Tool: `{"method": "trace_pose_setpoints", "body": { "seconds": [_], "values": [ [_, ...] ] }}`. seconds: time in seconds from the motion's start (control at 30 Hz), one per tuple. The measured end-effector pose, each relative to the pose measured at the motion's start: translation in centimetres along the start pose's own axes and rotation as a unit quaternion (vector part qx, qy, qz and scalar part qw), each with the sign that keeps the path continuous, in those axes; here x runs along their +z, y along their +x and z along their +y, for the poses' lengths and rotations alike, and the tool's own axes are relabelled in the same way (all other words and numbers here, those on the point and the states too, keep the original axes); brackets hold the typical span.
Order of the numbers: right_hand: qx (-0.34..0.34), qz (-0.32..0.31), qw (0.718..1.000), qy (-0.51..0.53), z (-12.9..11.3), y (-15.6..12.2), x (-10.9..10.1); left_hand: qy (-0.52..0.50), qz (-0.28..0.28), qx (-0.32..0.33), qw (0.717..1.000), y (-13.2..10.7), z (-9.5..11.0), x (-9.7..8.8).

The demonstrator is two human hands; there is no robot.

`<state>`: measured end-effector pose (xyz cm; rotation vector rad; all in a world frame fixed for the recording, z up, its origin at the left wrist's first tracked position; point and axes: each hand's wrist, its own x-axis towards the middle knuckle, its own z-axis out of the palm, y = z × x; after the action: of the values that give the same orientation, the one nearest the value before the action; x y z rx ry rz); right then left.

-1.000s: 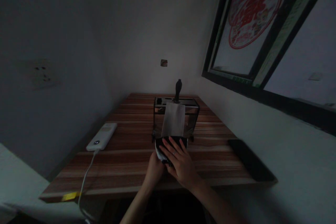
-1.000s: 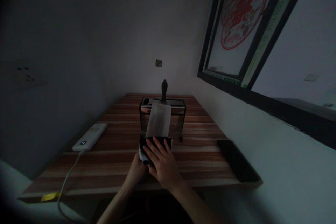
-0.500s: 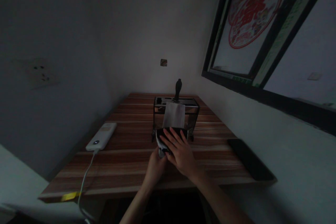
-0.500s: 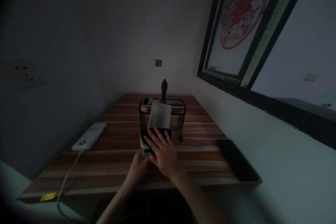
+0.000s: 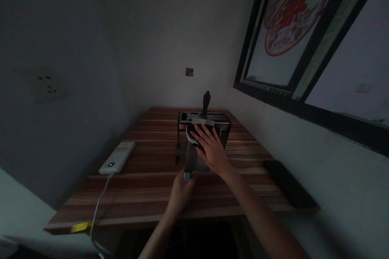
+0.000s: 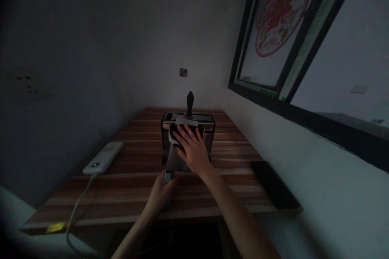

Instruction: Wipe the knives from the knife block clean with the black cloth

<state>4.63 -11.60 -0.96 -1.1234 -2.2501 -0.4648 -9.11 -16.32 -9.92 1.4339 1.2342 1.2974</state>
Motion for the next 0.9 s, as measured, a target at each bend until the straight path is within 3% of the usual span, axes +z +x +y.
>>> {"method": "trace_pose_setpoints", "body": {
  "seconds": [0.5,0.77,0.9],
  "values": [
    [0.000,0.049,0.999,0.004,1.7,2.8,-0.4,-0.012,-0.004,-0.025,1.000,-0.1,0.7,0.0],
    [0.000,0.034,0.999,-0.005,1.5,2.1,-0.8,-0.001,0.015,-0.026,1.000,0.1,-0.1,0.2],
    [0.002,0.018,1.000,0.003,1.2,0.7,-0.8,-0.036,-0.019,-0.048,0.998,0.0,-0.7,0.3]
  ]
}}
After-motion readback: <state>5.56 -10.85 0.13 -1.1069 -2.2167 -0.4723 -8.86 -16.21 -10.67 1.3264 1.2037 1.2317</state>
